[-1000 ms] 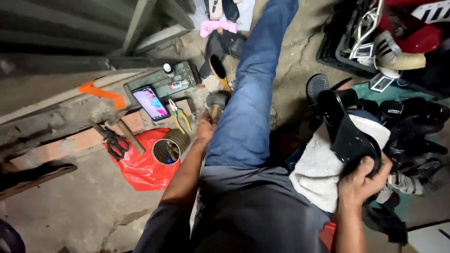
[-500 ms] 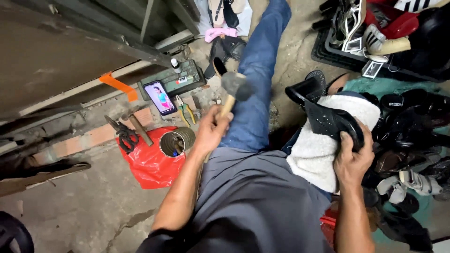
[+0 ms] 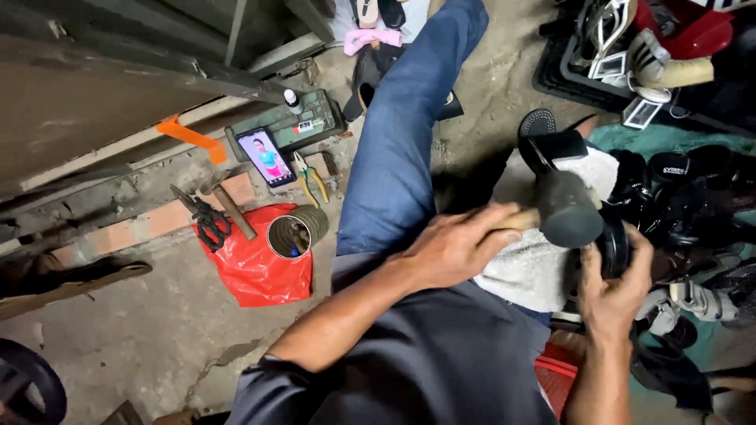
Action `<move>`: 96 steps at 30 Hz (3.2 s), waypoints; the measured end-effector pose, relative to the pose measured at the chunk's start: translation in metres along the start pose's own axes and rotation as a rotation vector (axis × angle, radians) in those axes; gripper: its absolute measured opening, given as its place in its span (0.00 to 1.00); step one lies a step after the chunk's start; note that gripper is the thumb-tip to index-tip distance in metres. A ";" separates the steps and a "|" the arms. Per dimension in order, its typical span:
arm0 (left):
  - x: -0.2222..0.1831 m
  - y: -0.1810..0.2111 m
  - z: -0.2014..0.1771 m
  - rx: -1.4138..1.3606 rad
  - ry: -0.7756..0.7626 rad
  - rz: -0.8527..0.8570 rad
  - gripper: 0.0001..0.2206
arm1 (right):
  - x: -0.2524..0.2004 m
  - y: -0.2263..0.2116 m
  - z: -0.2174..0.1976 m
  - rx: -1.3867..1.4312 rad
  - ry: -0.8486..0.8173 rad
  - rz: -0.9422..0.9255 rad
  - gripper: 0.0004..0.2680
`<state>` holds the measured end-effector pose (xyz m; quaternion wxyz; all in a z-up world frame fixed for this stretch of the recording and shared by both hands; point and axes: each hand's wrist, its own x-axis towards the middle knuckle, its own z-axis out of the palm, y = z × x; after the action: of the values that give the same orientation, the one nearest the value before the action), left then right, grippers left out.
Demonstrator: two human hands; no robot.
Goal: The person is cleaning a white shoe with a brush and then uses a hammer to work on the sole of a black shoe.
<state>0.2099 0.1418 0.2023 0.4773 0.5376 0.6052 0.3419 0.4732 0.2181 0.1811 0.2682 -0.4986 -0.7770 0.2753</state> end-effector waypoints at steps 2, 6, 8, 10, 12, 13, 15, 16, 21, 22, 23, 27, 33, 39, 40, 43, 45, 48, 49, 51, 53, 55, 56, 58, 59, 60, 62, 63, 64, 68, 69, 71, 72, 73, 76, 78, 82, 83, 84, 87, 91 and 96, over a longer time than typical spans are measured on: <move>0.008 -0.006 0.006 0.021 -0.036 -0.012 0.24 | 0.014 -0.010 -0.001 -0.067 -0.103 -0.049 0.16; 0.008 0.004 -0.008 0.031 -0.065 0.017 0.24 | 0.023 -0.014 0.013 -0.052 -0.143 0.118 0.20; 0.005 0.007 -0.009 0.019 -0.025 0.066 0.24 | 0.025 -0.011 0.025 0.008 -0.135 0.117 0.23; 0.002 0.005 -0.004 -0.071 0.294 0.252 0.16 | 0.025 -0.002 0.039 0.017 -0.100 0.078 0.17; 0.003 -0.010 0.001 -0.025 0.316 0.238 0.16 | 0.024 0.005 0.053 0.027 -0.073 0.047 0.13; 0.003 -0.017 0.004 0.024 0.336 0.227 0.15 | 0.024 0.009 0.059 0.039 -0.041 0.016 0.09; 0.002 -0.020 -0.001 0.020 0.339 0.183 0.15 | 0.031 -0.015 0.058 0.039 -0.058 0.012 0.10; 0.002 -0.021 -0.004 0.018 0.348 0.137 0.16 | 0.035 -0.027 0.058 0.043 -0.078 0.004 0.11; -0.006 0.003 -0.001 -0.020 0.486 0.224 0.17 | 0.016 0.048 0.069 0.104 -0.131 -0.014 0.11; -0.006 -0.001 0.002 0.020 0.510 0.237 0.17 | 0.016 0.046 0.068 0.078 -0.151 -0.029 0.13; -0.006 -0.010 0.002 0.020 0.509 0.240 0.17 | 0.023 0.021 0.063 0.078 -0.148 -0.029 0.13; -0.005 -0.004 -0.007 -0.022 0.545 0.168 0.16 | 0.042 -0.014 0.052 0.094 -0.166 -0.073 0.17; -0.009 -0.021 -0.004 0.052 0.578 0.163 0.17 | 0.044 -0.029 0.045 0.135 -0.191 -0.043 0.16; -0.008 0.000 -0.015 -0.070 0.581 0.148 0.17 | 0.047 -0.030 0.043 0.155 -0.197 -0.019 0.16; -0.006 -0.006 -0.011 0.003 0.570 0.137 0.17 | 0.046 -0.029 0.042 0.154 -0.197 -0.009 0.16; -0.007 -0.017 -0.011 -0.018 0.455 0.014 0.18 | 0.047 -0.031 0.037 0.145 -0.207 -0.002 0.15; -0.007 0.001 -0.017 -0.047 0.504 0.081 0.17 | 0.048 -0.029 0.034 0.128 -0.208 0.004 0.15; -0.005 -0.005 -0.012 -0.012 0.563 0.161 0.17 | 0.050 -0.031 0.033 0.106 -0.214 -0.001 0.15; -0.003 -0.011 -0.007 0.048 0.564 0.168 0.17 | 0.052 -0.034 0.032 0.097 -0.221 -0.001 0.16; -0.006 -0.016 -0.012 0.037 0.545 0.114 0.17 | 0.050 -0.035 0.033 0.088 -0.220 -0.005 0.16; -0.004 -0.010 -0.022 0.025 0.514 0.067 0.17 | 0.051 -0.032 0.035 0.075 -0.209 0.000 0.16; -0.008 0.008 -0.031 -0.065 0.580 0.153 0.13 | 0.045 -0.025 0.034 0.105 -0.204 -0.018 0.17; -0.004 -0.004 -0.027 -0.067 0.574 0.158 0.13 | 0.047 -0.027 0.034 0.101 -0.198 -0.015 0.17; 0.001 -0.026 -0.019 0.137 0.537 0.081 0.16 | 0.050 -0.034 0.034 0.102 -0.197 -0.023 0.17; -0.002 -0.022 -0.025 0.139 0.539 0.082 0.16 | 0.048 -0.034 0.033 0.103 -0.197 -0.026 0.17; -0.004 -0.018 -0.032 0.074 0.496 0.018 0.17 | 0.048 -0.034 0.034 0.104 -0.191 -0.026 0.17; -0.007 -0.008 -0.038 0.009 0.446 -0.049 0.17 | 0.045 -0.033 0.033 0.104 -0.186 -0.019 0.16; -0.009 -0.001 -0.037 -0.044 0.516 -0.006 0.16 | 0.043 -0.031 0.032 0.104 -0.191 -0.007 0.16; -0.010 0.005 -0.039 -0.092 0.591 0.044 0.15 | 0.044 -0.031 0.033 0.106 -0.193 -0.003 0.16; -0.007 -0.018 -0.038 0.102 0.532 -0.031 0.17 | 0.043 -0.031 0.031 0.123 -0.180 -0.050 0.15; -0.010 -0.016 -0.040 0.042 0.524 -0.054 0.16 | 0.042 -0.027 0.030 0.110 -0.186 -0.046 0.15; -0.013 -0.010 -0.044 -0.022 0.505 -0.087 0.16 | 0.039 -0.025 0.032 0.096 -0.197 -0.029 0.14; -0.011 -0.004 -0.044 -0.074 0.573 -0.051 0.16 | 0.039 -0.025 0.032 0.087 -0.195 -0.034 0.15; -0.010 0.003 -0.044 -0.127 0.641 -0.015 0.16 | 0.040 -0.026 0.030 0.078 -0.193 -0.038 0.15; -0.003 -0.028 -0.045 0.017 0.439 -0.129 0.18 | 0.043 -0.033 0.029 0.053 -0.185 -0.061 0.14; -0.005 -0.022 -0.048 -0.015 0.484 -0.106 0.17 | 0.043 -0.031 0.028 0.065 -0.192 -0.044 0.15; -0.006 -0.005 -0.037 -0.126 0.644 0.005 0.16 | 0.042 -0.026 0.027 0.077 -0.190 -0.010 0.15; -0.004 -0.016 -0.037 -0.126 0.647 0.009 0.16 | 0.043 -0.028 0.027 0.077 -0.188 -0.015 0.15; -0.004 -0.027 -0.036 -0.051 0.551 -0.046 0.18 | 0.044 -0.030 0.027 0.086 -0.187 -0.018 0.15; -0.005 -0.030 -0.041 0.014 0.447 -0.117 0.19 | 0.046 -0.029 0.029 0.104 -0.185 -0.025 0.16; -0.003 -0.016 -0.044 0.080 0.279 -0.121 0.25 | 0.045 -0.023 0.004 0.053 -0.166 -0.306 0.14; 0.004 0.010 -0.032 0.045 0.303 0.007 0.22 | 0.039 -0.009 -0.005 -0.199 -0.055 -0.489 0.20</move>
<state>0.1830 0.1507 0.2204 0.3672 0.4924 0.6759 0.4073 0.4566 0.2513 0.1964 0.2552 -0.3123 -0.9046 0.1378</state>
